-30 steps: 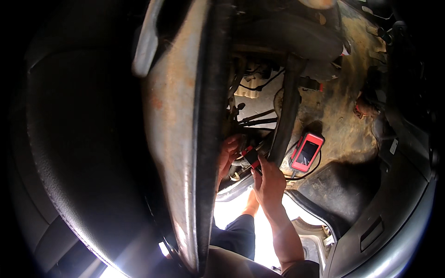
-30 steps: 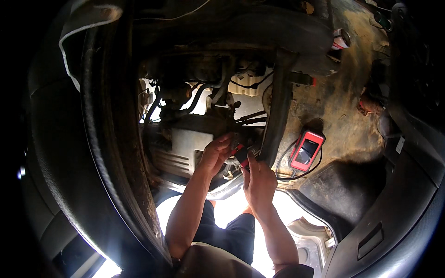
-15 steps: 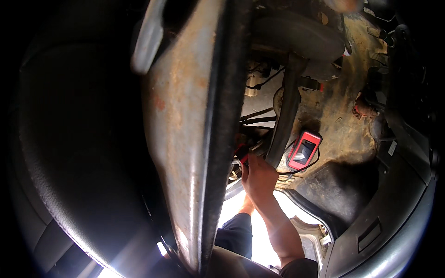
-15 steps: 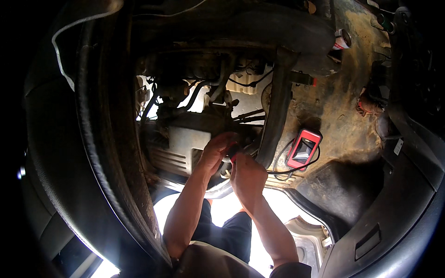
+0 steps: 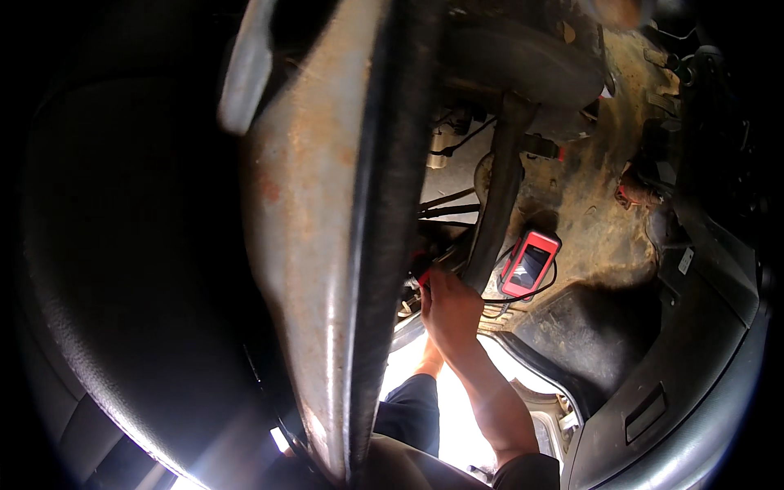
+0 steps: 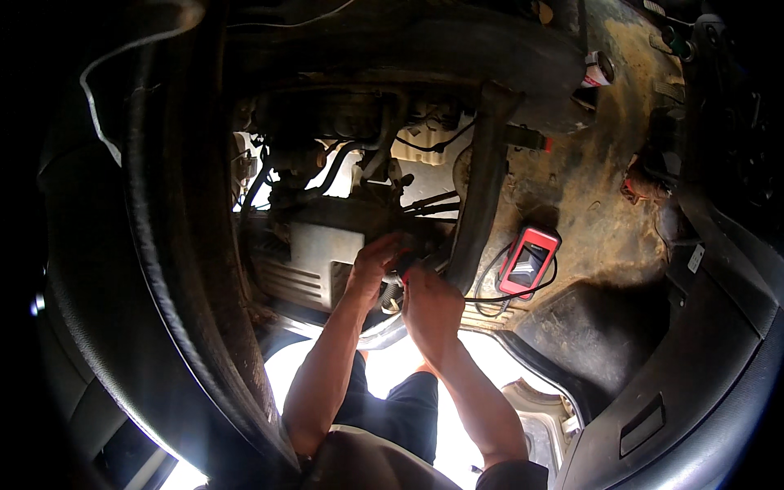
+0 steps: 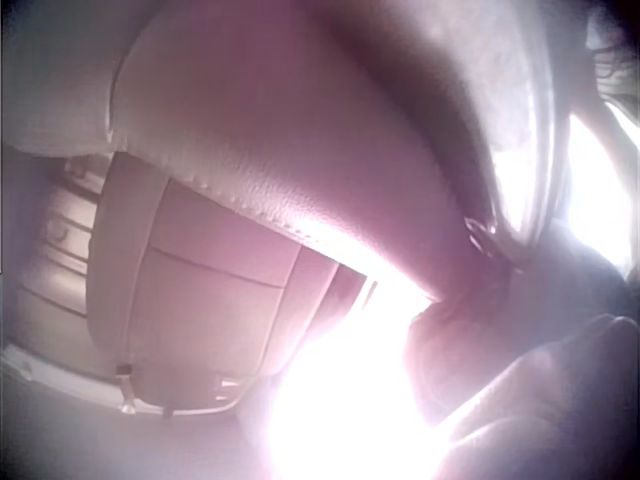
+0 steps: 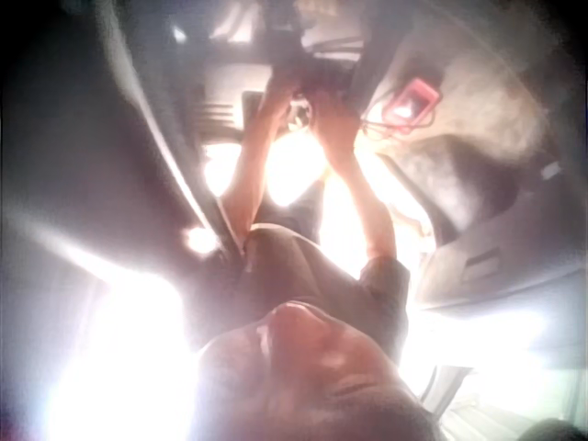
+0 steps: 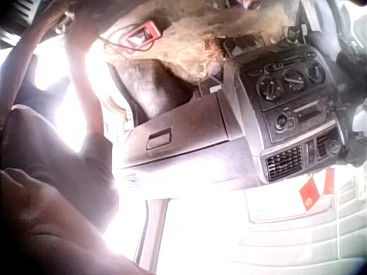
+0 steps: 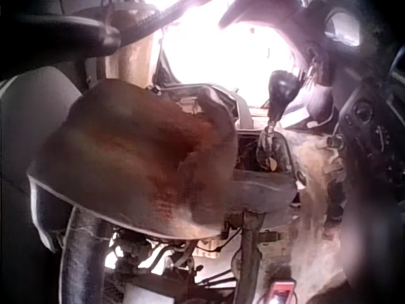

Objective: The person connects a diagnostic scanner cable to a port under the passenger seat of a truck and operates a diagnostic tablet to select vehicle system options on the screen.

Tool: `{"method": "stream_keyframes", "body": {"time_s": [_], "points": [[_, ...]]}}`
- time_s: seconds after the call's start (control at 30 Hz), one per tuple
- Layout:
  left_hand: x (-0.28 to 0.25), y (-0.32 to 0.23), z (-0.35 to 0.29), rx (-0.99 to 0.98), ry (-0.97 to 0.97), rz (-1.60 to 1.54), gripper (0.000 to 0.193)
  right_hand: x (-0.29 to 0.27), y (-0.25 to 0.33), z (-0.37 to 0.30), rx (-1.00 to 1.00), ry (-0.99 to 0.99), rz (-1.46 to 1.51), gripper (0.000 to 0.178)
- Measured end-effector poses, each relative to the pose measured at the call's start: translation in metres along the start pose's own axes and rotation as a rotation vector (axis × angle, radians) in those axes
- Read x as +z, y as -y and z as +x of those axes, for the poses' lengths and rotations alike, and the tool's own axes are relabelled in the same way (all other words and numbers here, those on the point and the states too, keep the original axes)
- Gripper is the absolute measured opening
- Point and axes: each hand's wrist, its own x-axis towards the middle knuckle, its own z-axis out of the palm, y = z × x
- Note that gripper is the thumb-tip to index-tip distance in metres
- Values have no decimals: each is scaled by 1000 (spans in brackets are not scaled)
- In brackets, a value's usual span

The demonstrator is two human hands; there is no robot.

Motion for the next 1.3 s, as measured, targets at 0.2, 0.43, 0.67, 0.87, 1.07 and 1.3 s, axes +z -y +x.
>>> {"method": "stream_keyframes", "body": {"time_s": [0.2,0.43,0.67,0.87,1.07,1.3], "points": [[4,0,-2,84,10,109,32,12,2,6,-32,-12,58,25],[15,-4,-8,108,-101,230,26,34,1,4,-71,-121,18,15],[14,6,-2,162,-176,261,27,35,2,3,-95,-111,-45,16],[6,10,3,142,-114,274,25,46,10,1,-144,-71,-101,21],[-2,23,5,277,-101,370,33,46,9,5,-130,-1,-194,24],[1,30,7,99,-51,-161,42,36,11,24,-127,16,-136,22]]}}
